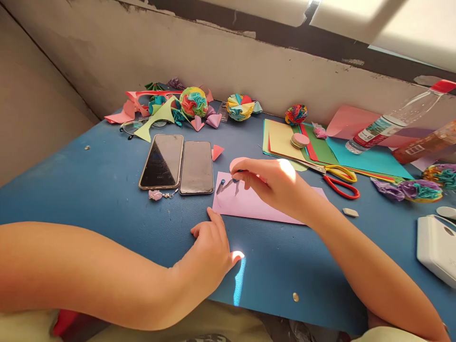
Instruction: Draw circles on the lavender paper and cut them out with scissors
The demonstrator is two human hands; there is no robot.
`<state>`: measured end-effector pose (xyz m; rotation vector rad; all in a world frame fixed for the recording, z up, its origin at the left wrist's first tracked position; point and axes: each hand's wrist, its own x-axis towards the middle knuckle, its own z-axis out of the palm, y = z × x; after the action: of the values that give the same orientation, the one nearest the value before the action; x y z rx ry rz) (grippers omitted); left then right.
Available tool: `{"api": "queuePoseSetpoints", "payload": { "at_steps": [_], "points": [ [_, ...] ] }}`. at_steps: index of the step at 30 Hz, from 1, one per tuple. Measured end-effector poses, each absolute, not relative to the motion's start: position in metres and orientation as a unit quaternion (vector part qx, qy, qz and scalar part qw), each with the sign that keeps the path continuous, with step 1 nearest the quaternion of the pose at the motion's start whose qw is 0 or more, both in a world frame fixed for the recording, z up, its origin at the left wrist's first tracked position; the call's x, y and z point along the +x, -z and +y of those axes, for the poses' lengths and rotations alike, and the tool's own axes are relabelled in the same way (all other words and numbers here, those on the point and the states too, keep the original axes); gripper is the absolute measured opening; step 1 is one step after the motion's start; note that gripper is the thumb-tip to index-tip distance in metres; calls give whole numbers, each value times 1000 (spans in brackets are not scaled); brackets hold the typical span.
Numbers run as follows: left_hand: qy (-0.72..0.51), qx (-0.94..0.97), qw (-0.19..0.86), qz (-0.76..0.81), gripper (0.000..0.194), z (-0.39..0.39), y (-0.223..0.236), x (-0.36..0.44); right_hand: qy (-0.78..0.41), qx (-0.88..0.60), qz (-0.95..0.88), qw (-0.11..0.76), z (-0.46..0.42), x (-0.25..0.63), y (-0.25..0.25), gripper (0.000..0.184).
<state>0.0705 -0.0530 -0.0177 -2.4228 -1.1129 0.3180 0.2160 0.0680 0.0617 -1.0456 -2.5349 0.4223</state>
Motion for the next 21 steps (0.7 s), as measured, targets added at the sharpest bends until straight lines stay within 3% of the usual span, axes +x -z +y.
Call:
{"api": "queuePoseSetpoints", "payload": {
  "at_steps": [10,21],
  "points": [
    [-136,-870,250,-404,51,-48,22,71,-15,-463,-869,172,83,231,-60,28],
    [-185,-887,226,-357,40,-46,19,72,21,-386,-910,146,73,218,-67,25]
  ]
}}
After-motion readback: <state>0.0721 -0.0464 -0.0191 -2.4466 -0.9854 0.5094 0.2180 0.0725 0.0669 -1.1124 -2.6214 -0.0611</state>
